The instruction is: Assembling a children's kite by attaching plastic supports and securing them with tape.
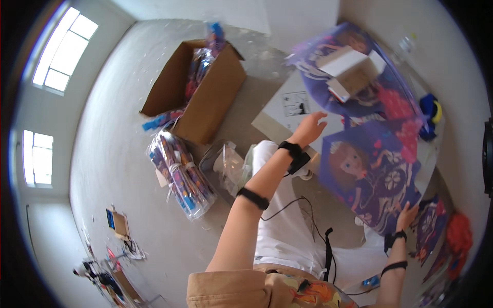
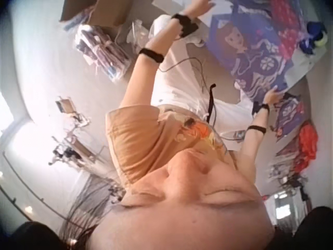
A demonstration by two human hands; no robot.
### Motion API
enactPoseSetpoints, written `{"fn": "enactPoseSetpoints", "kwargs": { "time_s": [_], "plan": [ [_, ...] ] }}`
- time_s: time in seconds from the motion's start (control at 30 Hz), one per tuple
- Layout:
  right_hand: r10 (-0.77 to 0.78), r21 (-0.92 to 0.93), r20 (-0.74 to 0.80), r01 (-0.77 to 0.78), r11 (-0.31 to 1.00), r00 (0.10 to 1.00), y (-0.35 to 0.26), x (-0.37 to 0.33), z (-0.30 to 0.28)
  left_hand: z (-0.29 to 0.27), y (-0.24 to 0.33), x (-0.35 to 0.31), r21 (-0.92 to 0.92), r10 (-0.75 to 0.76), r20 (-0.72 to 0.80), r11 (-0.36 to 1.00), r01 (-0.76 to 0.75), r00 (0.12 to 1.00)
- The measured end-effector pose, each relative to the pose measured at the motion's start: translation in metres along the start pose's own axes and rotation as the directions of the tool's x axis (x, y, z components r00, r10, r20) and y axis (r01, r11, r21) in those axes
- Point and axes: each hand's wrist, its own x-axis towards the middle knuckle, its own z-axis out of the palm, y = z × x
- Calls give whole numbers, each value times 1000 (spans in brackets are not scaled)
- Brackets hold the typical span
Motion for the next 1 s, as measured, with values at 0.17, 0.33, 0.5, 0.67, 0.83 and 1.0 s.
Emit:
{"fn": "enactPoseSetpoints", "kwargs": {
  "time_s": [0.17,0.33,0.5,0.67,0.83,1.0],
  "plan": [
    [109,570,-63,-54,820,992,-5,-26,-54,-186,-30,-119,-383,-68,-455,915,-126,888],
    [-151,661,128,30,750,980,-27,-99,-103,-218,-287,-285,-424,-566,-708,819,386,423],
    [-168,570,164,46,820,972,-7,-148,-181,-62,-299,-249,-258,-555,-573,820,511,603],
    [-258,541,115,158,826,959,-13,-159,-205,-40,-283,-205,-59,-383,-681,878,474,625],
    [-220,553,119,119,824,968,-13,-164,-211,-47,-270,-195,26,-473,-616,787,616,630],
    [-218,603,156,81,794,963,-77,-171,-229,-61,-257,-207,130,-388,-631,801,585,672]
  ]
}}
